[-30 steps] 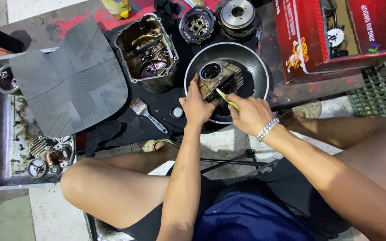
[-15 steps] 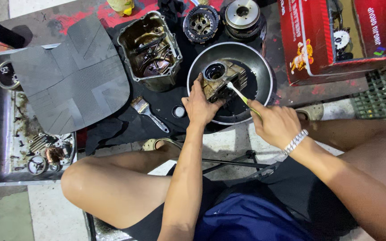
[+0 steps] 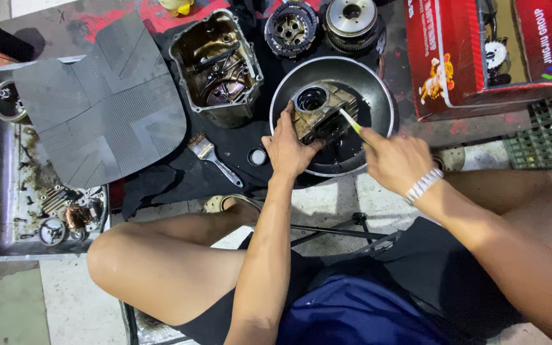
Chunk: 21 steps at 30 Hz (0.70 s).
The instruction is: The person scrubs a disassembled engine crankcase with a toothbrush in a metal bowl of solvent, then pours out the dirty liquid and wipes the bowl with a cloth. They place a clutch assembly into the bowl and remove a circlip from it.
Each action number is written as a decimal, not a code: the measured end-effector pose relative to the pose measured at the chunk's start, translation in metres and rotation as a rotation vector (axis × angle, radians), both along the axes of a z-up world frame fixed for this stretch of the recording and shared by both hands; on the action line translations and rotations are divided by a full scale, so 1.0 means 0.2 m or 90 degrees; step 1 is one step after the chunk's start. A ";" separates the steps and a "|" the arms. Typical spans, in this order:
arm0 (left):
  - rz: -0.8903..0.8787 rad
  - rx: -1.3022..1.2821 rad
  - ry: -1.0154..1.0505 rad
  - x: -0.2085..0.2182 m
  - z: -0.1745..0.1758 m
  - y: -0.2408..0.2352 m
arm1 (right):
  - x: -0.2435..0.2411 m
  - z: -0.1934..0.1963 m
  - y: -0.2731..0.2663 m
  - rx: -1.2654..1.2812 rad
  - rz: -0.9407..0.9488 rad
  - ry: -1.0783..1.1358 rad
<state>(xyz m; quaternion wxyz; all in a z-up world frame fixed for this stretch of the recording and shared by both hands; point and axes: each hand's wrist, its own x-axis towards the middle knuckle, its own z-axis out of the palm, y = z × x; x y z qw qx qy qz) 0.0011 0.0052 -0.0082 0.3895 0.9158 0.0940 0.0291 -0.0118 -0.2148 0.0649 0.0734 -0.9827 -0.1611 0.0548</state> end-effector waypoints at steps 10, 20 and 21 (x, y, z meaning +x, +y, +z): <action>0.011 -0.014 0.011 0.01 0.03 -0.01 | 0.02 0.05 -0.04 -0.039 0.053 -0.007; 0.008 -0.004 0.019 0.01 -0.01 0.00 | 0.00 0.14 0.05 0.071 -0.038 0.071; 0.008 -0.003 0.022 0.01 -0.01 0.00 | -0.03 0.16 0.03 0.091 -0.059 0.089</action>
